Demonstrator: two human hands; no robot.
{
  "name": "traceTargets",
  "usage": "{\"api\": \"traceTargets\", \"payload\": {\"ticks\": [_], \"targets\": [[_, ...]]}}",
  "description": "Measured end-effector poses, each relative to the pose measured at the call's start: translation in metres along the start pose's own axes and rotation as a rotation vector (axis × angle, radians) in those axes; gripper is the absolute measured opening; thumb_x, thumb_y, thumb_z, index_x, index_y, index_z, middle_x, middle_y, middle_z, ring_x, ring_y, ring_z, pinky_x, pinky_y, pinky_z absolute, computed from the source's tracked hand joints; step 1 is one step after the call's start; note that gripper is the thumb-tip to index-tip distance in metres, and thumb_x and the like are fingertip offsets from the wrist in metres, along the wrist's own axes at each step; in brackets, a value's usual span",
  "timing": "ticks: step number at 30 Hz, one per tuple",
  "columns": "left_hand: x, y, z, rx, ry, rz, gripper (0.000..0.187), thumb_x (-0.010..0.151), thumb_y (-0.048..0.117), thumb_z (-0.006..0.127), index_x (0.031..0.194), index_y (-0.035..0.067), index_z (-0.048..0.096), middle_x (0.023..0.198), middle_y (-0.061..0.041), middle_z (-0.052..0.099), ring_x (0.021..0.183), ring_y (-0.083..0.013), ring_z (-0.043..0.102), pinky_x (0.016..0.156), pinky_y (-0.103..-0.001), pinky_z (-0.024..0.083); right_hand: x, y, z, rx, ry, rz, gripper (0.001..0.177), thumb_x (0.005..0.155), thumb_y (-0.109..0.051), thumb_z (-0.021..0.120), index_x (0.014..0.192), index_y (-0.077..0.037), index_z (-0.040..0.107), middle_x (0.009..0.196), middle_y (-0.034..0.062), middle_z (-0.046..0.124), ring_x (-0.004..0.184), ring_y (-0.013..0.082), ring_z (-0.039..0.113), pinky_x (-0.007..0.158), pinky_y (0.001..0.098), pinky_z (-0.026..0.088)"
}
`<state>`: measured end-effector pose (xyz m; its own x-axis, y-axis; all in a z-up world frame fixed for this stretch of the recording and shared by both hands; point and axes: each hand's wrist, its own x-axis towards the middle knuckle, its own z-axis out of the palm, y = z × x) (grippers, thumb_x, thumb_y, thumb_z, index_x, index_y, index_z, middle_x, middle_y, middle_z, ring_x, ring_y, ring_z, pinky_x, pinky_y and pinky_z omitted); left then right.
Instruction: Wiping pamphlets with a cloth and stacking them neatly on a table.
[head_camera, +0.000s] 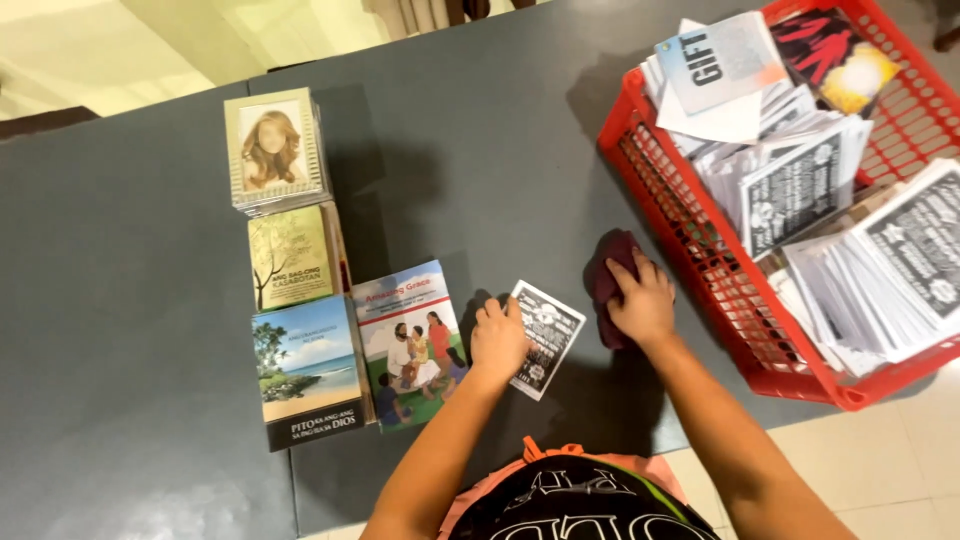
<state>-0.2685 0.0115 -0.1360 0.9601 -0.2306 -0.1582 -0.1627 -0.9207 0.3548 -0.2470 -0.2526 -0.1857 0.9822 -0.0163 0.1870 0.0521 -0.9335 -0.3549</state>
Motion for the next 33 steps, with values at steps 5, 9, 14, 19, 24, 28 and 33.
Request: {"api": "traceTargets", "payload": {"ticks": [5, 9, 14, 19, 24, 28, 33], "targets": [[-0.002, 0.008, 0.059, -0.270, -0.017, -0.204, 0.067, 0.075, 0.027, 0.085, 0.129, 0.001, 0.054, 0.118, -0.022, 0.053, 0.101, -0.0417, 0.061, 0.084, -0.048, 0.054, -0.005, -0.011, -0.039, 0.209, 0.112, -0.161, 0.063, 0.064, -0.009, 0.073, 0.127, -0.017, 0.071, 0.145, 0.0206, 0.056, 0.128, 0.0414, 0.055, 0.108, 0.0503, 0.048], [-0.001, -0.006, 0.107, -0.529, 0.332, -0.211, 0.052, 0.074, -0.001, 0.072, 0.125, 0.006, 0.063, 0.104, -0.019, 0.064, 0.096, -0.0409, 0.064, 0.085, -0.046, 0.054, -0.030, -0.069, -0.050, 0.283, 0.001, -0.559, 0.052, 0.064, -0.010, 0.077, 0.116, -0.013, 0.073, 0.141, 0.0182, 0.059, 0.131, 0.0386, 0.058, 0.106, 0.0518, 0.047], [0.012, -0.005, 0.091, -0.627, 0.309, -0.360, 0.055, 0.071, 0.000, 0.072, 0.125, 0.008, 0.064, 0.096, -0.013, 0.069, 0.093, -0.0345, 0.068, 0.085, -0.043, 0.055, -0.073, -0.057, -0.037, 0.219, -0.224, -0.593, 0.057, 0.058, -0.024, 0.081, 0.114, -0.015, 0.074, 0.142, 0.0191, 0.054, 0.129, 0.0451, 0.048, 0.101, 0.0636, 0.036], [0.004, 0.016, 0.069, -0.693, 0.232, -0.533, 0.066, 0.070, 0.003, 0.080, 0.132, 0.009, 0.058, 0.095, -0.011, 0.069, 0.094, -0.0320, 0.068, 0.085, -0.042, 0.054, -0.090, 0.009, -0.047, 0.258, -0.269, -0.740, 0.045, 0.072, -0.025, 0.079, 0.116, -0.023, 0.071, 0.154, 0.0081, 0.051, 0.140, 0.0356, 0.048, 0.108, 0.0572, 0.039], [0.027, 0.021, 0.081, -0.614, 0.357, -0.522, 0.065, 0.076, 0.003, 0.077, 0.136, 0.007, 0.053, 0.103, -0.017, 0.064, 0.097, -0.0363, 0.064, 0.087, -0.045, 0.051, -0.079, 0.028, -0.054, 0.096, -0.207, -0.298, 0.066, 0.057, -0.015, 0.075, 0.123, -0.022, 0.070, 0.150, 0.0106, 0.049, 0.133, 0.0387, 0.046, 0.105, 0.0579, 0.036], [0.048, 0.017, 0.097, -0.587, 0.388, -0.513, 0.059, 0.077, 0.004, 0.076, 0.133, 0.007, 0.056, 0.107, -0.019, 0.063, 0.098, -0.0369, 0.064, 0.087, -0.045, 0.051, -0.057, 0.019, -0.067, 0.094, -0.088, -0.198, 0.066, 0.062, -0.014, 0.073, 0.127, -0.023, 0.068, 0.153, 0.0094, 0.049, 0.135, 0.0393, 0.045, 0.109, 0.0565, 0.037], [0.076, 0.052, 0.074, -0.475, 0.363, -0.451, 0.051, 0.080, 0.007, 0.071, 0.129, 0.012, 0.059, 0.119, -0.017, 0.061, 0.102, -0.0376, 0.065, 0.088, -0.046, 0.052, -0.040, 0.003, -0.074, 0.068, -0.173, -0.435, 0.065, 0.062, -0.016, 0.075, 0.127, -0.023, 0.067, 0.153, 0.0109, 0.048, 0.140, 0.0389, 0.041, 0.108, 0.0630, 0.032]]}}
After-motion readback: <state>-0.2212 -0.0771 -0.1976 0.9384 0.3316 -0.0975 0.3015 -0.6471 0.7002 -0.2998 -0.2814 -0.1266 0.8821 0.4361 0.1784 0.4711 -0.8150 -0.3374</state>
